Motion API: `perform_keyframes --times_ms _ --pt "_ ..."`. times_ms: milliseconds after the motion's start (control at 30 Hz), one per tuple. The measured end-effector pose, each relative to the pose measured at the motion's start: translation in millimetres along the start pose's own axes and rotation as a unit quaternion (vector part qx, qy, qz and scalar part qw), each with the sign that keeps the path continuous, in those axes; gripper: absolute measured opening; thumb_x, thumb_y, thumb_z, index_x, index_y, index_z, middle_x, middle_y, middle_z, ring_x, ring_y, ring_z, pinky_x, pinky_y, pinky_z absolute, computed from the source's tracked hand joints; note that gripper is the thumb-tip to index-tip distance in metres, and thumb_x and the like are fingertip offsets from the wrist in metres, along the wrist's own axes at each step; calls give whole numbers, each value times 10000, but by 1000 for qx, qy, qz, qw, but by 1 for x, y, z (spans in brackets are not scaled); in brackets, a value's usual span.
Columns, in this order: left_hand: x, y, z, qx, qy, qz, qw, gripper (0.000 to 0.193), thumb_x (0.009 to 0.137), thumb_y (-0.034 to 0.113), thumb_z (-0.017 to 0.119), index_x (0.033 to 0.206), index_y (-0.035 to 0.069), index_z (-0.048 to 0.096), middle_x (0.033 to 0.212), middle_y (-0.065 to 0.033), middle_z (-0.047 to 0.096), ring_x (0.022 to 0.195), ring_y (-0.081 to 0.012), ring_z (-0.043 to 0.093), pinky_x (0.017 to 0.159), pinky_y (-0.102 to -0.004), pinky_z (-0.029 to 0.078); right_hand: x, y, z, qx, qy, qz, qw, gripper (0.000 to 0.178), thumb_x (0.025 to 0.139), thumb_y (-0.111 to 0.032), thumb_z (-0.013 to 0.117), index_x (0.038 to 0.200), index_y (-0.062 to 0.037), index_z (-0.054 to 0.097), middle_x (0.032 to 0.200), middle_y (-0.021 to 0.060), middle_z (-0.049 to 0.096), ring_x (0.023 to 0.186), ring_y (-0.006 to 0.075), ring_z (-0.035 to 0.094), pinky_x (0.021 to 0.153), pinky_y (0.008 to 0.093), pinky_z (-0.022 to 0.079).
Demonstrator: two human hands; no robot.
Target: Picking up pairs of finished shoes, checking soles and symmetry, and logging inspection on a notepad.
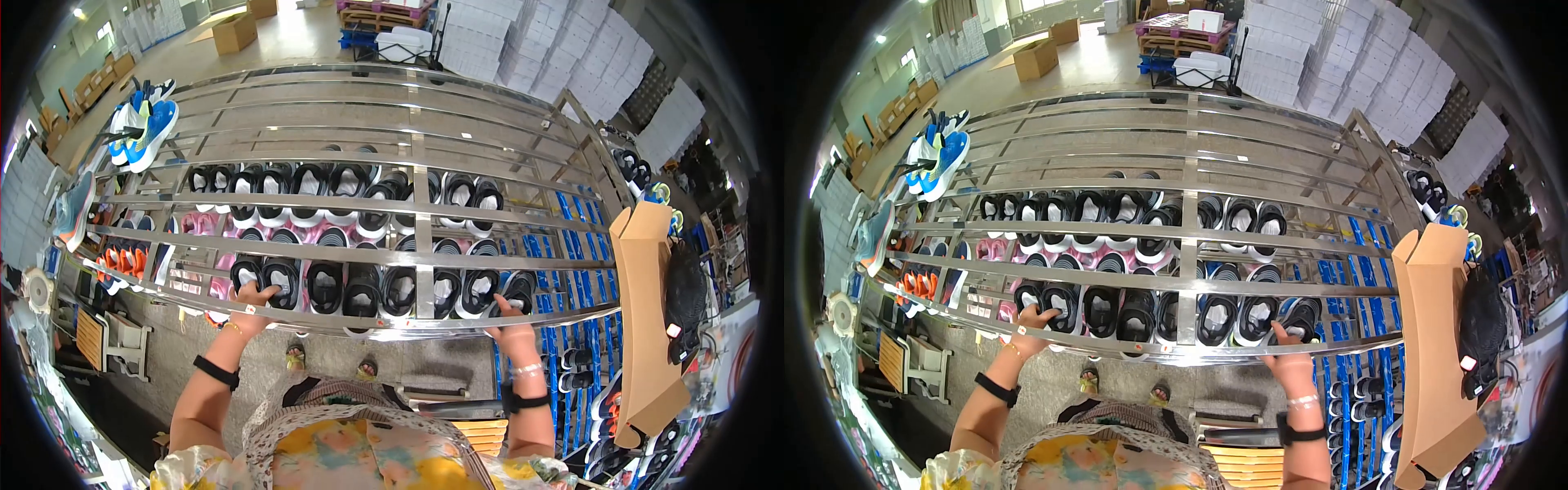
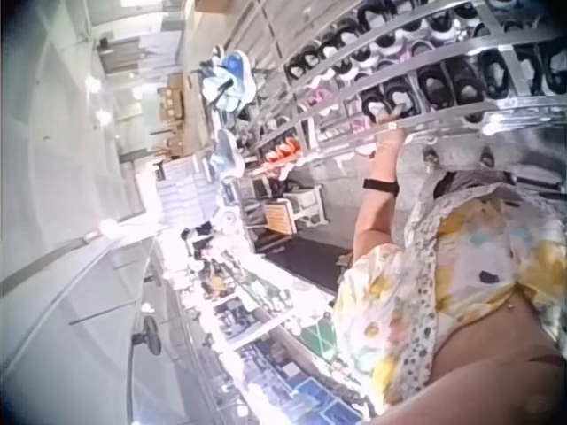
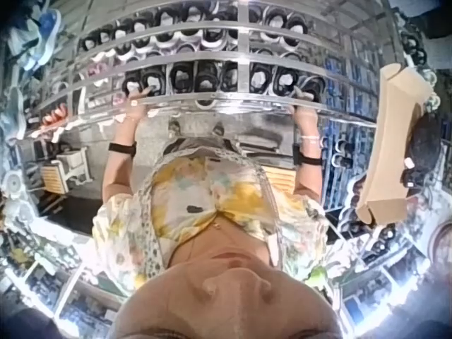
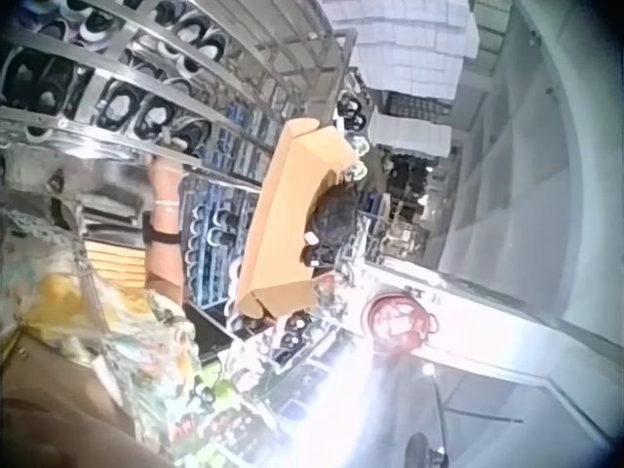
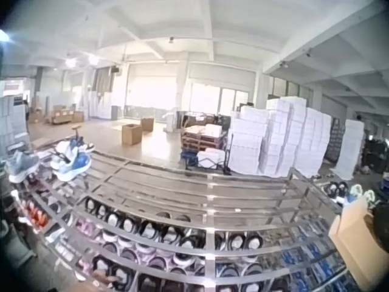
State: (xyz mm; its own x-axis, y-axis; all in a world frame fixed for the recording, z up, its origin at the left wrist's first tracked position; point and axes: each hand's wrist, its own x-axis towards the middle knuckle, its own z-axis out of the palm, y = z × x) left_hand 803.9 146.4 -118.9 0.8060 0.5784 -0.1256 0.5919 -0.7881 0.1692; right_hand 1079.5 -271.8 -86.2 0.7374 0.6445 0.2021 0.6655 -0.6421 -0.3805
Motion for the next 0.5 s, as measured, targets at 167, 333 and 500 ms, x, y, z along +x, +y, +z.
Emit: perform_keyframes --times_ms 167,333,500 --pt "6 2 8 28 12 2 1000 307 606 306 715 899 232 663 898 -127 508 879 -305 543 747 -528 401 24 22 45 -141 -71 73 985 516 626 -390 747 1038 -119 594 820 183 582 779 355 592 658 409 478" --pt "-4 15 -7 19 -48 30 998 407 599 502 710 882 215 659 933 -114 504 961 -287 521 866 -576 310 13 41 23 -112 -87 -10 990 445 592 -384 758 874 -67 627 765 156 545 747 342 555 656 410 462" --pt "-17 16 4 -20 12 60 998 379 616 476 707 843 178 648 919 -107 491 895 -302 503 738 -483 370 5 6 25 -35 -83 -67 994 376 610 -370 750 823 -79 643 731 120 527 706 308 526 624 394 418"
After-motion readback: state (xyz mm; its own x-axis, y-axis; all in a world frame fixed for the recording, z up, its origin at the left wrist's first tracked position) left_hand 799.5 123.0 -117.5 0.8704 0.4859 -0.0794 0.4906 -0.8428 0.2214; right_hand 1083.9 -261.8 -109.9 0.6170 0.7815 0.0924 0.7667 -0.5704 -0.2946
